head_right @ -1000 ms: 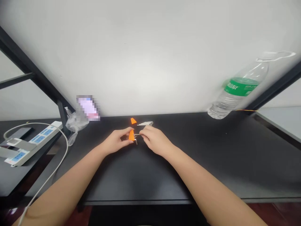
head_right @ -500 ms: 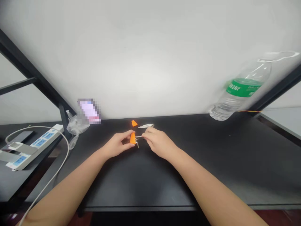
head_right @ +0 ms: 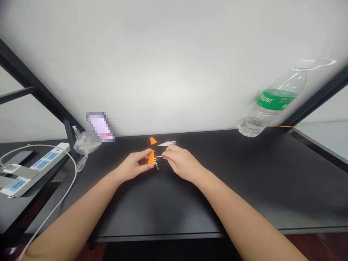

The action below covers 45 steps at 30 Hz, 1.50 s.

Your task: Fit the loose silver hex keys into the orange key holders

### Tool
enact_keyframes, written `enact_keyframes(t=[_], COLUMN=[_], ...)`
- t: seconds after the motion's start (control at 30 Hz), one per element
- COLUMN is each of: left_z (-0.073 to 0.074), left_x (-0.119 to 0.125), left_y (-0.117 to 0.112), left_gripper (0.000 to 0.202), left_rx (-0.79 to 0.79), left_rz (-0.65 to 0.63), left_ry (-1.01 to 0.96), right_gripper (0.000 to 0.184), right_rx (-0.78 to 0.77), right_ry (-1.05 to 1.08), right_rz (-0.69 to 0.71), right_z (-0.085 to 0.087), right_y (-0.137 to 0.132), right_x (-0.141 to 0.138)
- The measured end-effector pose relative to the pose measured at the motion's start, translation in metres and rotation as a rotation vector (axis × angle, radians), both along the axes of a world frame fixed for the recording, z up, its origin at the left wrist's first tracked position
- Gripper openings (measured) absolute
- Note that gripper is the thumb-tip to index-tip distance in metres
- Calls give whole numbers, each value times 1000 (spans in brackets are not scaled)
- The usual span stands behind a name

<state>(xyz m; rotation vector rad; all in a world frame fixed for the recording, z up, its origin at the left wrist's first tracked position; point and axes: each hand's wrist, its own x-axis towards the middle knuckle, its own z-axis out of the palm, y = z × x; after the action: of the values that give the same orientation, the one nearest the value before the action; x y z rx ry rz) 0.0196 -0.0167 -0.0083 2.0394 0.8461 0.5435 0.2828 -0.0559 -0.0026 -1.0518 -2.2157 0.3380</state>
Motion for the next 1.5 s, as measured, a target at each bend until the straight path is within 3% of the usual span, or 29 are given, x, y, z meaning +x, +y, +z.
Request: enact_keyframes(t=[0.63, 1.0, 1.1, 1.2, 1.33, 1.5], left_z=[7, -1, 4, 8, 11, 7], left_x=[2, 4, 9, 13, 14, 11], left_y=[-5, -3, -7, -12, -16, -15], left_gripper=[47, 46, 32, 29, 34, 43], left_rx=[-13, 84, 207, 285, 201, 114], left_rz=[-45, -47, -73, -48, -22, -7], left_ry=[17, 13, 94, 147, 77, -44], right_gripper=[31, 26, 24, 12, 14, 28], right_rx=[36, -27, -113, -283, -475, -581], right_ry=[-79, -8, 48, 172, 288, 413], right_rz=[-5, 29, 81, 10, 21, 51], right_z=[4, 3, 5, 6, 5, -2], right_y=[-7, -7, -11, -12, -11, -12], right_x=[1, -5, -14, -17, -16, -19])
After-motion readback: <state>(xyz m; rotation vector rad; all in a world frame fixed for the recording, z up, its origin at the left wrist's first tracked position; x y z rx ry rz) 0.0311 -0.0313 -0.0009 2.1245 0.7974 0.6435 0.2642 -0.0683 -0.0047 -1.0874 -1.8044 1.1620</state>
